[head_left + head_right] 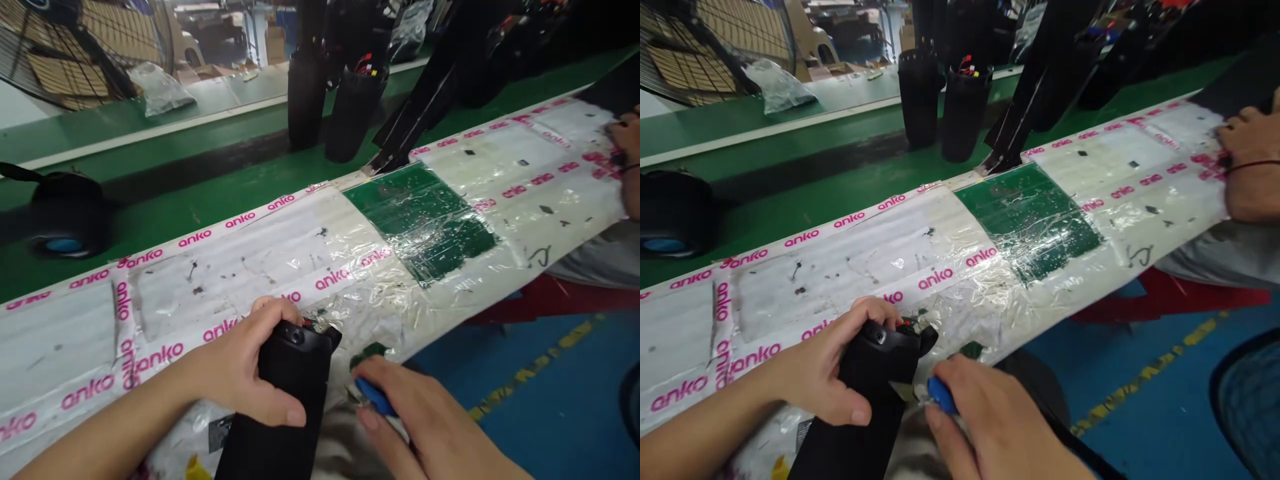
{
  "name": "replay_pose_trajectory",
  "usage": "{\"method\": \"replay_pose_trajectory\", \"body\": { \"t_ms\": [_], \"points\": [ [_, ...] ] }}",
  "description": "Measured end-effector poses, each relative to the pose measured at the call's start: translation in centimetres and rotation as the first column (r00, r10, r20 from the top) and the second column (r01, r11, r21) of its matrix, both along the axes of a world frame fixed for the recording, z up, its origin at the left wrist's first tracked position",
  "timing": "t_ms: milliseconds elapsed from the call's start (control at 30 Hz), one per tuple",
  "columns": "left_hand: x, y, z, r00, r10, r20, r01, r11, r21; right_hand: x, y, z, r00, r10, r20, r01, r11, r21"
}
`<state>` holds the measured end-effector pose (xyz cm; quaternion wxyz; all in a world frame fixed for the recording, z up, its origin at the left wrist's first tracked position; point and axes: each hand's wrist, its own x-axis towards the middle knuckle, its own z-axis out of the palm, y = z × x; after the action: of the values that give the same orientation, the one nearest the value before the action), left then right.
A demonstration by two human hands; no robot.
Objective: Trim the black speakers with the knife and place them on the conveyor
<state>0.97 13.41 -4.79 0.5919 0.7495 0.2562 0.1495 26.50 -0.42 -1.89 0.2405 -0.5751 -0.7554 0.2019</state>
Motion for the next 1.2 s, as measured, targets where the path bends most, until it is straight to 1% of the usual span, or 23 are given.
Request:
{"method": "replay_pose_trajectory", "body": {
  "t_ms": [33,67,100,233,367,533,633,767,900,1200],
  "points": [
    [0.0,0.1,-0.3,1.0,-0.004,0.022,0.004,1.0,-0.004,0.2,0.8,0.2,0.996,0.032,0.086,-0.04,0.995,0.096],
    [0.0,0.1,-0.4,0.999,-0.004,0.039,0.004,1.0,-0.01,0.3,1.6,0.3,0.986,0.055,0.155,-0.079,0.985,0.154],
    [0.0,0.1,-0.6,0.999,-0.003,0.052,0.004,1.0,-0.013,0.3,2.4,0.3,0.976,0.072,0.207,-0.111,0.977,0.183],
    [0.0,0.1,-0.7,0.997,-0.006,0.078,0.007,1.0,-0.014,0.1,4.0,0.5,0.933,0.146,0.329,-0.2,0.97,0.138],
    [-0.1,0.1,-0.8,0.997,-0.013,0.078,0.015,0.999,-0.032,0.0,4.0,0.6,0.917,0.185,0.353,-0.241,0.963,0.122],
    [0.0,0.2,-0.8,0.997,-0.017,0.077,0.021,0.998,-0.051,0.1,3.5,0.7,0.906,0.159,0.391,-0.236,0.959,0.157],
    [0.0,0.2,-0.7,0.996,-0.021,0.089,0.024,0.999,-0.031,0.0,3.6,0.9,0.904,0.145,0.402,-0.232,0.957,0.177],
    [0.0,0.2,-0.7,0.996,-0.025,0.086,0.026,1.0,-0.007,0.0,3.7,1.1,0.892,0.145,0.427,-0.234,0.958,0.163],
    [-0.1,0.1,-0.8,0.998,-0.025,0.062,0.026,0.999,-0.019,0.1,3.5,1.1,0.889,0.148,0.433,-0.24,0.956,0.166],
    [-0.1,0.2,-0.4,0.999,-0.022,0.042,0.024,0.999,-0.03,0.1,3.2,1.5,0.886,0.176,0.429,-0.252,0.959,0.128]
  ]
}}
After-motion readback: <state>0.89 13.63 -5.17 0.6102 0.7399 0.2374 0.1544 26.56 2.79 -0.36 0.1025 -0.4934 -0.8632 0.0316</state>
